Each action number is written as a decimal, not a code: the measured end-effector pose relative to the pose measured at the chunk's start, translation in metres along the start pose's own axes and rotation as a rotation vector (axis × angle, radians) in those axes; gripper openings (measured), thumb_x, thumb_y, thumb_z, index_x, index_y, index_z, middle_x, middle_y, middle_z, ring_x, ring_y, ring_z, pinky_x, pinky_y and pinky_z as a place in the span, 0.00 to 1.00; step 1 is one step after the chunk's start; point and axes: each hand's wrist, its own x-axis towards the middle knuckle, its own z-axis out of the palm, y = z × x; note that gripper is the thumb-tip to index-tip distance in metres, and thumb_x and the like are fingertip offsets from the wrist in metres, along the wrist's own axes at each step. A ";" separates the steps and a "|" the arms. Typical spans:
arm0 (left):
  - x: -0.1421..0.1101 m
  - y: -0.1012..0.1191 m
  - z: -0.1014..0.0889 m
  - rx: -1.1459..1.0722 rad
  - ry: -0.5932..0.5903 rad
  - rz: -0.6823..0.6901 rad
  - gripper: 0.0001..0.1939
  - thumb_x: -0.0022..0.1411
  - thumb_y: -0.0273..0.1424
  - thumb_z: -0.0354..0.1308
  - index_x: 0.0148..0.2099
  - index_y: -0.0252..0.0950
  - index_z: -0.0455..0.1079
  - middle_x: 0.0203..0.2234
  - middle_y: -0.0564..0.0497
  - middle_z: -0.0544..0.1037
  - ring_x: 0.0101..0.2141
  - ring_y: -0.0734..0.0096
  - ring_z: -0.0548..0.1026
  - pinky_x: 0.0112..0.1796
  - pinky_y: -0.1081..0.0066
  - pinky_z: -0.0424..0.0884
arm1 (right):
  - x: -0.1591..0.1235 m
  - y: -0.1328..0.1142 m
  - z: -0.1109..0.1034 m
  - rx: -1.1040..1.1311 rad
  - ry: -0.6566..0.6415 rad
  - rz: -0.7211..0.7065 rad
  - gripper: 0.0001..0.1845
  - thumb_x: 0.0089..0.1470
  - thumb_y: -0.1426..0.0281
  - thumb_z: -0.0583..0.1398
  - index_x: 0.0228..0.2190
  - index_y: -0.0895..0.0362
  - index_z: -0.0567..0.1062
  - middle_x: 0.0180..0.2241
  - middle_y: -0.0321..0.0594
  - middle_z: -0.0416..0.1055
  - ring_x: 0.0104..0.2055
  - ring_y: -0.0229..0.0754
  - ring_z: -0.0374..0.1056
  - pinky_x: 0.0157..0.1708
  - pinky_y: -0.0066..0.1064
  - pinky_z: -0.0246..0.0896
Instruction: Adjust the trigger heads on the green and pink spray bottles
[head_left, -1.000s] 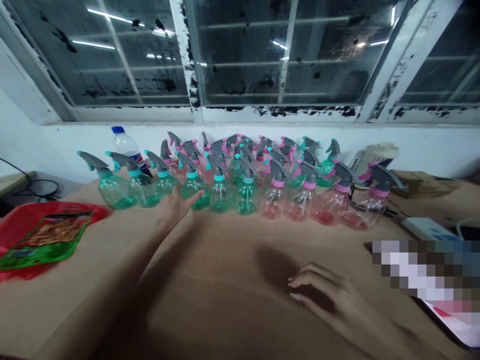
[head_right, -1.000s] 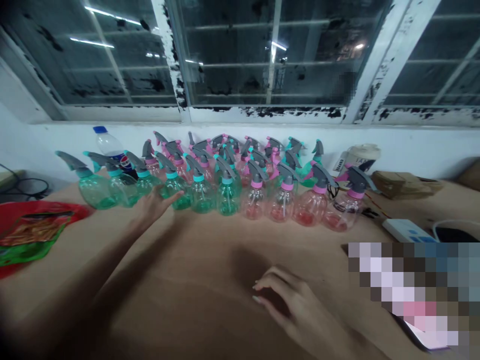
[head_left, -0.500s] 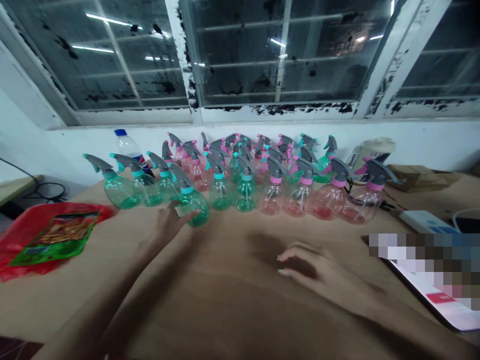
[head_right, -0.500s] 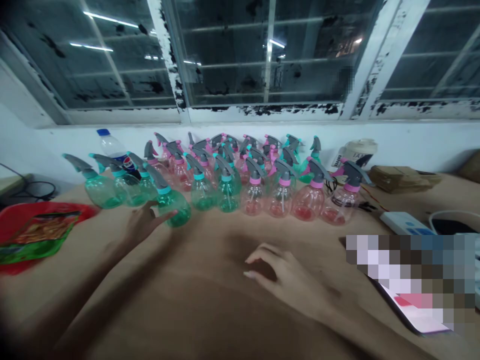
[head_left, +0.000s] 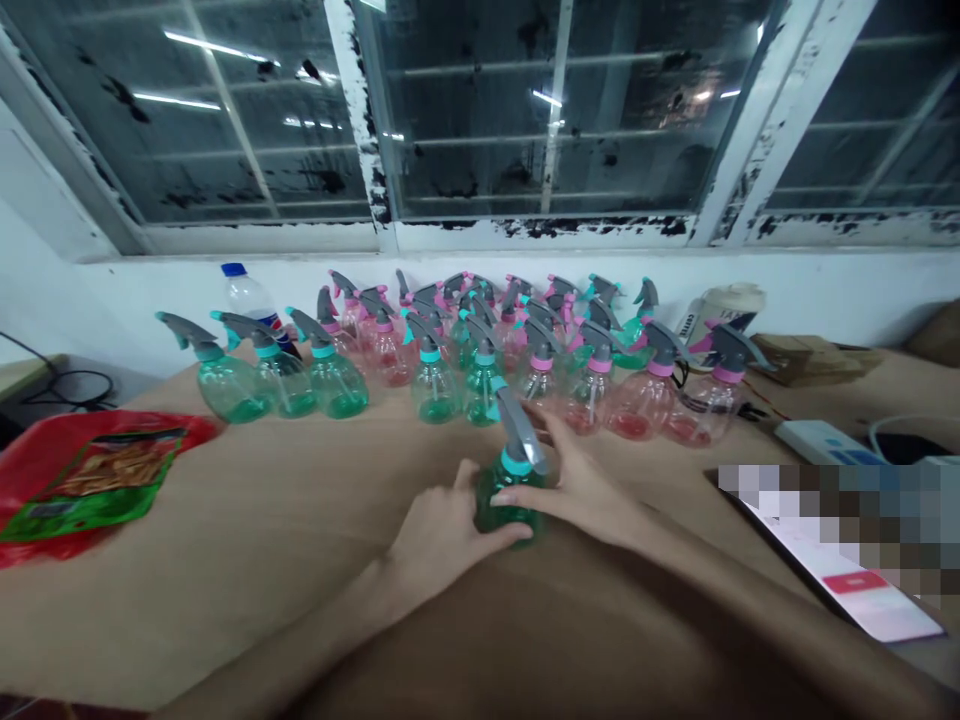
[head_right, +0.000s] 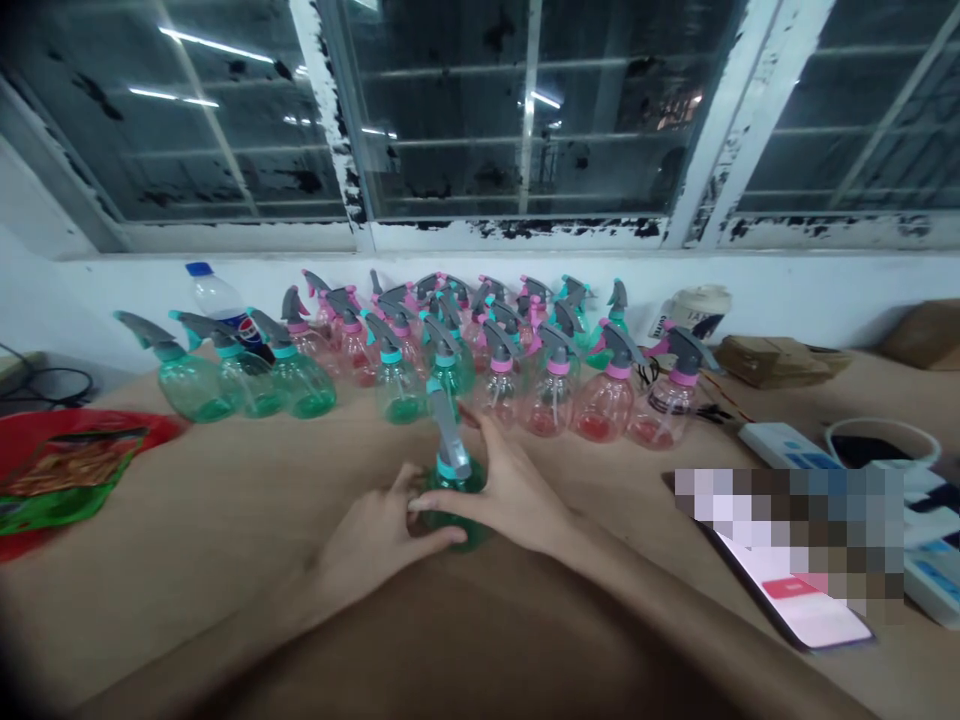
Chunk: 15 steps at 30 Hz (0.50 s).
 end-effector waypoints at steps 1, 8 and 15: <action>0.002 0.007 0.008 -0.022 -0.006 0.001 0.35 0.48 0.61 0.54 0.45 0.36 0.62 0.20 0.50 0.74 0.22 0.56 0.77 0.20 0.68 0.61 | -0.001 0.001 -0.002 0.013 0.059 -0.011 0.45 0.45 0.54 0.65 0.59 0.51 0.53 0.58 0.47 0.60 0.57 0.53 0.60 0.54 0.47 0.58; 0.009 0.036 0.040 -0.001 -0.120 0.044 0.49 0.41 0.66 0.54 0.52 0.30 0.59 0.23 0.44 0.76 0.24 0.45 0.77 0.26 0.56 0.67 | -0.018 0.003 -0.016 0.006 0.287 0.053 0.18 0.51 0.59 0.62 0.41 0.53 0.67 0.29 0.33 0.67 0.29 0.41 0.66 0.32 0.36 0.64; 0.010 0.019 0.039 -0.049 -0.156 0.268 0.36 0.50 0.63 0.50 0.47 0.38 0.62 0.20 0.52 0.72 0.22 0.56 0.74 0.26 0.61 0.68 | -0.024 0.009 -0.022 0.013 0.262 0.079 0.05 0.54 0.64 0.56 0.33 0.51 0.64 0.27 0.34 0.64 0.29 0.42 0.66 0.31 0.35 0.64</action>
